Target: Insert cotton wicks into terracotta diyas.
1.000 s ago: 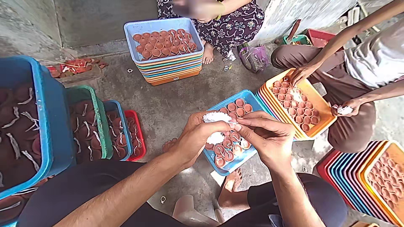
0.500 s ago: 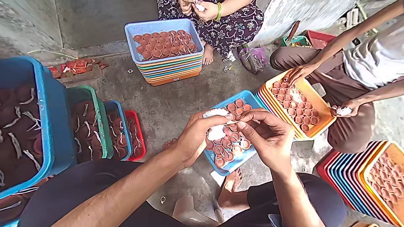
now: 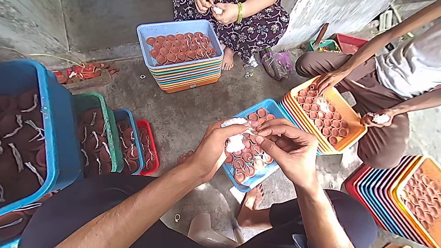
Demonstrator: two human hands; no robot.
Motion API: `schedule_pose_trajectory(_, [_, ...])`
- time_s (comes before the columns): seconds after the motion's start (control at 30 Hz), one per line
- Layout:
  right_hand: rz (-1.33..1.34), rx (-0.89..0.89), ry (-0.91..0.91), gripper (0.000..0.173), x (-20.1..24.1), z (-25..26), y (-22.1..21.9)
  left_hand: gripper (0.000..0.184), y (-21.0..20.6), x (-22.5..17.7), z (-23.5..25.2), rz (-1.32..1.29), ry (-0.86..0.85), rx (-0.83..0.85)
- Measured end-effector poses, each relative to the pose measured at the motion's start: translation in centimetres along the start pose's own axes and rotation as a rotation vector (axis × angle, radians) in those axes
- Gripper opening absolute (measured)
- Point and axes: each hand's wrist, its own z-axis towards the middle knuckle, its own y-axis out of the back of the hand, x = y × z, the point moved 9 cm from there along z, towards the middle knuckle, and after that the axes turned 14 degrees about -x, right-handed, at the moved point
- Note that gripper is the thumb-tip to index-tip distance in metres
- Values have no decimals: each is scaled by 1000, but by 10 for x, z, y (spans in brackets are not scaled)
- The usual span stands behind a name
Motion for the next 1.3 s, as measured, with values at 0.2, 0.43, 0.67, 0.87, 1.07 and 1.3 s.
schedule_pose_trajectory(0.2, [8, 10, 14, 13, 0, -2, -4, 27, 0, -2, 0, 30, -39, 2])
schedule_pose_trajectory(0.43, [49, 41, 5, 15, -1, -3, -9, 24, 1, -3, 0, 50, -66, 0])
schedule_pose_trajectory(0.67, [-22, -30, 116, 15, 4, -4, -6, 26, -1, -4, -1, 102, -115, 37])
schedule_pose_trajectory(0.87, [-62, -41, 214, 14, 12, -4, -4, 28, -2, -4, -1, 128, -141, 58])
schedule_pose_trajectory(1.07, [-19, -29, 228, 17, 11, -4, -5, 28, -3, -4, -1, 123, -142, 77])
schedule_pose_trajectory(1.3, [-3, -37, 226, 23, 12, -3, -4, 27, -3, -3, -1, 115, -133, 80])
